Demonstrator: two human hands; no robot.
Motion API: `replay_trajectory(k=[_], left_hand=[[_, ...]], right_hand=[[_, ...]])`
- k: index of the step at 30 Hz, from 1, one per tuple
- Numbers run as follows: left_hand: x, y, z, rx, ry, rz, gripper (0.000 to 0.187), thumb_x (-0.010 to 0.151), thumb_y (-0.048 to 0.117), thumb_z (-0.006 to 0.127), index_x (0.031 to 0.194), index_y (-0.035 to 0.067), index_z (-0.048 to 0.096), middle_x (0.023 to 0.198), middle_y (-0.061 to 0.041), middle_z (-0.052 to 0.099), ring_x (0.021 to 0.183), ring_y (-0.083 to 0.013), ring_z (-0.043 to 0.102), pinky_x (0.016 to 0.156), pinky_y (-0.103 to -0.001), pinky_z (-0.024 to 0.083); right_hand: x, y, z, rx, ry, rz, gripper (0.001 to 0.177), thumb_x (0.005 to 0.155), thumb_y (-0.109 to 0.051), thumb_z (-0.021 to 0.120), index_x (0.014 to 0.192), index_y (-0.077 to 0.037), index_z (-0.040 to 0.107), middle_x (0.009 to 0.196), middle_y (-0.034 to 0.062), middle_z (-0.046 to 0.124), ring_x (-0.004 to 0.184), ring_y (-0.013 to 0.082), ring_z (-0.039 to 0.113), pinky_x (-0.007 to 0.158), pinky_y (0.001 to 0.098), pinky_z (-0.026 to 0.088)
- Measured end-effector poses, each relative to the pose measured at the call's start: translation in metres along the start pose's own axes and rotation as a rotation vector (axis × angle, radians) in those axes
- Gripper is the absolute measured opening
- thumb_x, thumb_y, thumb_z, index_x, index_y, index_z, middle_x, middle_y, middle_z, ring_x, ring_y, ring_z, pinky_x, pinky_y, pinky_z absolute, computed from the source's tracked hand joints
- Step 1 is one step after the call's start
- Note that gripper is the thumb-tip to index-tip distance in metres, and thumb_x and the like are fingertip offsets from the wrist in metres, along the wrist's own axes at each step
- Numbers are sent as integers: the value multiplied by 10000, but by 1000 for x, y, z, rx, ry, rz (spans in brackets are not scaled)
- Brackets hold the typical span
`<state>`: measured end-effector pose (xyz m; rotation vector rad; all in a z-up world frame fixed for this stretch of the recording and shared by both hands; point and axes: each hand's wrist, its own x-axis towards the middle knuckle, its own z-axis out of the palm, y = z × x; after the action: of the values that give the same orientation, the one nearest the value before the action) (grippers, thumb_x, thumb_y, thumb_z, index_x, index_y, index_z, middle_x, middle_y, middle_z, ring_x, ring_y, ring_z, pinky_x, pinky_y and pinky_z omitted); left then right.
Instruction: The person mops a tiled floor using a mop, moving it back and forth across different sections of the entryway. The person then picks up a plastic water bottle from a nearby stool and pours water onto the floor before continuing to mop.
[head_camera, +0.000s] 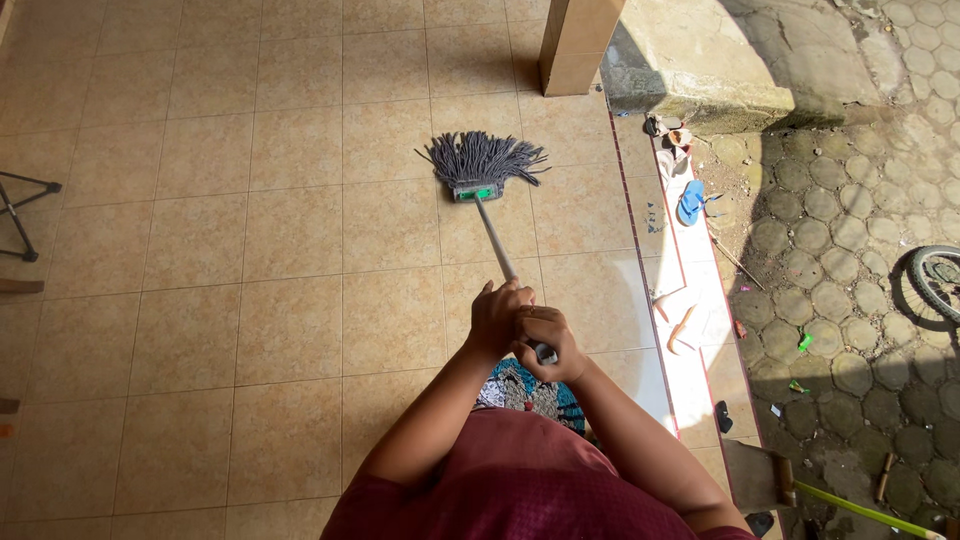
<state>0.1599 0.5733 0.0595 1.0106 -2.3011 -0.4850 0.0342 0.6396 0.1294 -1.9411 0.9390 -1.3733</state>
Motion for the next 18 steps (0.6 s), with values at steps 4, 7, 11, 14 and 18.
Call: replay_trajectory(k=[4, 7, 11, 14, 18], left_hand=[[-21, 52, -30, -27, -156, -61, 229, 872, 329, 663, 862, 102, 696, 1072, -297, 724, 908, -324, 756, 747, -403, 592], [-34, 50, -13, -51, -250, -197, 221, 879, 318, 649, 836, 111, 710, 1178, -310, 691, 815, -320, 761, 662, -380, 600], [-35, 1, 36, -72, -49, -146, 202, 917, 302, 645, 887, 106, 678, 1256, -320, 660, 978, -409, 727, 755, -415, 608], [-38, -13, 63, -102, 24, -139, 178, 851, 258, 655, 948, 110, 675, 1228, -298, 679, 1021, -459, 704, 780, -470, 588], [-61, 33, 52, -127, 13, -147, 136, 841, 251, 669, 871, 120, 651, 1259, -344, 648, 999, -474, 688, 792, -475, 583]], right_hand=[[-26, -42, -5, 114, 35, 47, 161, 700, -33, 588, 644, -66, 440, 608, 86, 507, 545, 247, 510, 550, 377, 427], [-43, -25, 8, 109, 80, -10, 180, 692, -61, 596, 601, -123, 454, 539, 29, 508, 472, 183, 516, 485, 317, 449], [-45, 22, 24, -28, 171, -36, 142, 748, -32, 605, 670, -59, 490, 621, 68, 525, 544, 219, 526, 533, 344, 438], [-52, 31, 22, -28, 118, 96, 185, 794, 23, 617, 662, -24, 496, 620, 89, 531, 515, 233, 512, 518, 350, 414], [-78, -23, 14, -73, 137, 38, 200, 780, 46, 632, 674, -25, 479, 645, 106, 516, 592, 281, 513, 579, 369, 428]])
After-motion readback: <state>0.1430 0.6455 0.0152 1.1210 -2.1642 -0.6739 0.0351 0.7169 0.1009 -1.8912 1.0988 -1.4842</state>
